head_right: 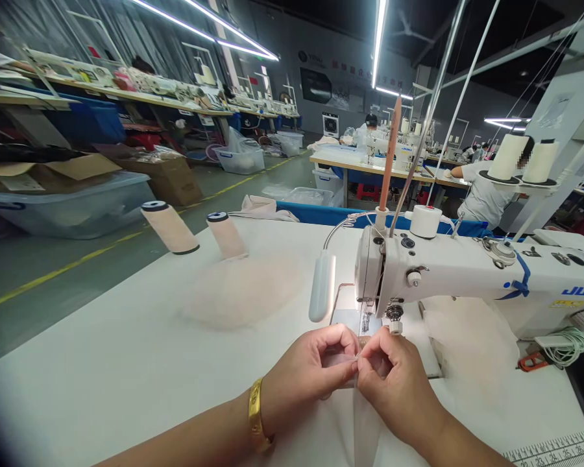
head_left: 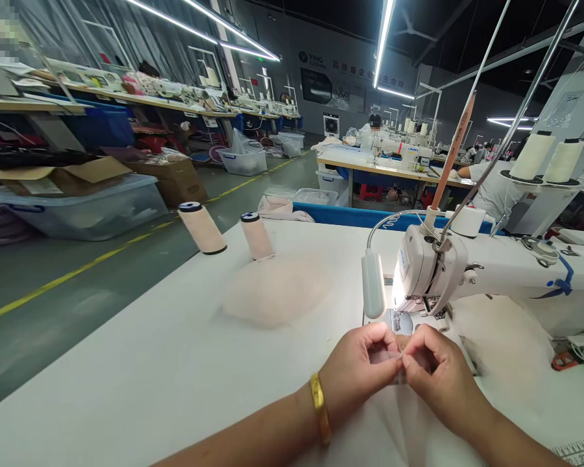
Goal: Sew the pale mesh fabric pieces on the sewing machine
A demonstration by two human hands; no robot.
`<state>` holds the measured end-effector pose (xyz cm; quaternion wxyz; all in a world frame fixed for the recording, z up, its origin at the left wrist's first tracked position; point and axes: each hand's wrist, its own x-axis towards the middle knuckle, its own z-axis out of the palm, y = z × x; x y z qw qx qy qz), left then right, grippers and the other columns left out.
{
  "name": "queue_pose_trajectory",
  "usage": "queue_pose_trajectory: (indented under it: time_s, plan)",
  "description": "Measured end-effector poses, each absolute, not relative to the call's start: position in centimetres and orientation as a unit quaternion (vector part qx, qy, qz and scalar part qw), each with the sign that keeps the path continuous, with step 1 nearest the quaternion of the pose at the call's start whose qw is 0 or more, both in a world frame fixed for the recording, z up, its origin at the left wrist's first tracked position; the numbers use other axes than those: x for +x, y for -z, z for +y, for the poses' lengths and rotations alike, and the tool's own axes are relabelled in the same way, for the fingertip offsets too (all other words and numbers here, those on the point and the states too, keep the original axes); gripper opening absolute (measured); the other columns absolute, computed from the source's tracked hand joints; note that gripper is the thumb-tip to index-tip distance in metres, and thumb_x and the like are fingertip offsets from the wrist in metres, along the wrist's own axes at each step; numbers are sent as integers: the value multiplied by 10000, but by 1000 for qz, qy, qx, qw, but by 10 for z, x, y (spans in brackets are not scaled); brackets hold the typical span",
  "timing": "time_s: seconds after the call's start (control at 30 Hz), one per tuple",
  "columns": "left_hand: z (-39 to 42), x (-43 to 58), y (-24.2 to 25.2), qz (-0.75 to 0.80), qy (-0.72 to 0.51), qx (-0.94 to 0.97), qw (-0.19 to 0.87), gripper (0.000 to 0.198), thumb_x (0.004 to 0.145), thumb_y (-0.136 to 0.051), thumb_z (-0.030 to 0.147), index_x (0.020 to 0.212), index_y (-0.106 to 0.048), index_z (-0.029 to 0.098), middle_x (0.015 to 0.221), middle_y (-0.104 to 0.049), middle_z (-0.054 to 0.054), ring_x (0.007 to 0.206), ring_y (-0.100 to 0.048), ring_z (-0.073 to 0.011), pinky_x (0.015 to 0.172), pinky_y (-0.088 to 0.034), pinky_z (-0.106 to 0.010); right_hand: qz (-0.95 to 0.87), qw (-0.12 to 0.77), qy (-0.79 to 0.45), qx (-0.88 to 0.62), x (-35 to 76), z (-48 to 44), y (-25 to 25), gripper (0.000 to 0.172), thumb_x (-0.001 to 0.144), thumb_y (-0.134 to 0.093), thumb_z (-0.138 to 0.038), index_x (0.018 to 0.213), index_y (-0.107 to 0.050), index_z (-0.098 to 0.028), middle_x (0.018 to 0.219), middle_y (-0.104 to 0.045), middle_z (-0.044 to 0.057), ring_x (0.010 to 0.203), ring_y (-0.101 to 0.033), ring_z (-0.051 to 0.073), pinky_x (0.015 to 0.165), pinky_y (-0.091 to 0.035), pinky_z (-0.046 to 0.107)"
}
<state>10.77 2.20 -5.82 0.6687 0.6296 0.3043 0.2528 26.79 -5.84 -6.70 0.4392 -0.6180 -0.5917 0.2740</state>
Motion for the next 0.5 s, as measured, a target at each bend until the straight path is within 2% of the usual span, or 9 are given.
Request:
queue_pose_trajectory:
  time_s: [0.2,0.3,0.37,0.5]
  plan:
    - [22,108,60,324,-249,641,650,294,678,-734,390,692,-508,202,577,-503,78,482,-379,-66,464,-292,-201,-584,432,-271,-632,269,-58,69,101,810,-572,-255,720,-535,-229,644,-485,-53,614,-451,139,562,-347,232]
    - [23,108,60,318,-251,635,657,295,676,-740,388,841,-598,189,665,-575,59,516,-434,-82,484,-328,-210,-578,428,-275,-638,269,-58,70,92,817,-568,-245,729,-546,-227,657,-501,-52,617,-461,135,561,-353,229]
    - [23,109,59,313,-242,633,665,337,677,-741,391,917,-646,176,668,-567,60,536,-447,-93,499,-346,-216,-573,429,-279,-640,268,-58,70,91,824,-570,-245,737,-556,-227,667,-513,-51,619,-469,134,561,-360,227]
    - [21,108,56,314,-234,627,673,235,682,-711,375,781,-625,180,583,-477,85,512,-383,-81,501,-315,-217,-567,429,-290,-640,267,-58,68,82,819,-577,-244,741,-562,-227,671,-517,-50,629,-480,138,570,-379,228]
